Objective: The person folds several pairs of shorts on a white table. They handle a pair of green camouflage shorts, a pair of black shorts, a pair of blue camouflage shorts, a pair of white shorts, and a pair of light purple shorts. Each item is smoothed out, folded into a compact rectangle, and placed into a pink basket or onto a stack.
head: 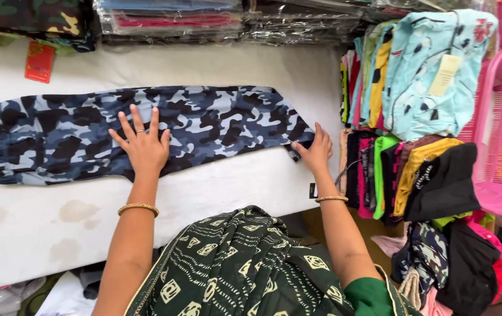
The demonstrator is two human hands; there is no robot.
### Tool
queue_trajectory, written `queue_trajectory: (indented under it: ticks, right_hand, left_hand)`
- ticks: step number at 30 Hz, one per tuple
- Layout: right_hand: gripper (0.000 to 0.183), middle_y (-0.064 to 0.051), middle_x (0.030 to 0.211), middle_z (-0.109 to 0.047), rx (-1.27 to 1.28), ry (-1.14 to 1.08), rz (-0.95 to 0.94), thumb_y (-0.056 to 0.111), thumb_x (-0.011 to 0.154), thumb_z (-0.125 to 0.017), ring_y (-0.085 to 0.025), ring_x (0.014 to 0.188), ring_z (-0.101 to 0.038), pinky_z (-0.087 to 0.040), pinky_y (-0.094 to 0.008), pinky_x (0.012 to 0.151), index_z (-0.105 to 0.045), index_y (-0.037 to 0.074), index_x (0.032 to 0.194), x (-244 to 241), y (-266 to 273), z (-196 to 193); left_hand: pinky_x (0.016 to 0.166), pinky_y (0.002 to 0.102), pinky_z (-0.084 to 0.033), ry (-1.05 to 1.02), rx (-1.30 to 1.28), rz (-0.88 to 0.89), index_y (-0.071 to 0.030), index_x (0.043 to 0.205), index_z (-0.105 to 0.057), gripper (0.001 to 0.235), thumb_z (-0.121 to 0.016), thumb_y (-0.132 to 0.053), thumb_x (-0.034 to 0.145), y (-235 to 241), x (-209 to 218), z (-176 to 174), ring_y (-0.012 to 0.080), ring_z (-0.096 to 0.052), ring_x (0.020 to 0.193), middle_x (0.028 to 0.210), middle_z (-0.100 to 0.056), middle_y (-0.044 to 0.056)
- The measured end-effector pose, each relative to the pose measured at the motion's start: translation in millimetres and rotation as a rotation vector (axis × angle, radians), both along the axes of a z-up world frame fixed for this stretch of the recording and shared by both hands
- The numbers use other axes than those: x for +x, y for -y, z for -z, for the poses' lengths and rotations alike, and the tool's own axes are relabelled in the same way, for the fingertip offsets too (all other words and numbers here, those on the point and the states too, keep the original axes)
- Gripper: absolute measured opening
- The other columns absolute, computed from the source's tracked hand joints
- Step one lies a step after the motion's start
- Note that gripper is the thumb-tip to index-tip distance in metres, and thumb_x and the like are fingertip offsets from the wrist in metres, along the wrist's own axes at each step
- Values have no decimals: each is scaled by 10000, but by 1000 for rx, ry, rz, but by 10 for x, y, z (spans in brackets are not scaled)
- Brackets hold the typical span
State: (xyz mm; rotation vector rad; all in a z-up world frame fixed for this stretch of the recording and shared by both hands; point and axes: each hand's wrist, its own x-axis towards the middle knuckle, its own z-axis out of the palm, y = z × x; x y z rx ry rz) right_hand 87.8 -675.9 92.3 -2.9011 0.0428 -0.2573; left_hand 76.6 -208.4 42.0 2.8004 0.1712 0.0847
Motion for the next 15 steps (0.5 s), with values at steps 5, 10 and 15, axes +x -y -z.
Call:
queue_trajectory:
  ticks: [5, 10, 15]
  right_hand:
    - [318, -107, 1017, -653, 389, 8, 238, 17, 761, -665, -310, 1007, -635, -501, -402, 934, -726, 97, 1063, 74, 545, 450]
    - [325, -109, 965, -583, 171, 327, 167, -119, 714, -551, -314, 954, -587, -451, -426, 852, -681, 90, 926, 371, 340, -662]
    - [318, -105, 985, -622, 70, 391, 142, -143, 692, -557, -320, 1023, -563, -394, -453, 858, -684, 102, 851, 396, 221, -792]
  left_hand:
    - [1183, 757, -12, 2, -28, -8, -291, 1618, -463, 598, -541, -499, 1063, -2, 0, 75, 461, -95, 1593, 1763, -184, 162]
    - [1197, 759, -5, 3, -29, 4, -286, 1644, -450, 600, -515, -509, 1090, -9, -10, 59, 464, -81, 1608, 1778, -177, 162]
    - [1198, 762, 5, 4, -70, -5, -281, 1639, -446, 599, -502, -504, 1086, -4, 0, 34, 470, -72, 1610, 1780, -166, 170]
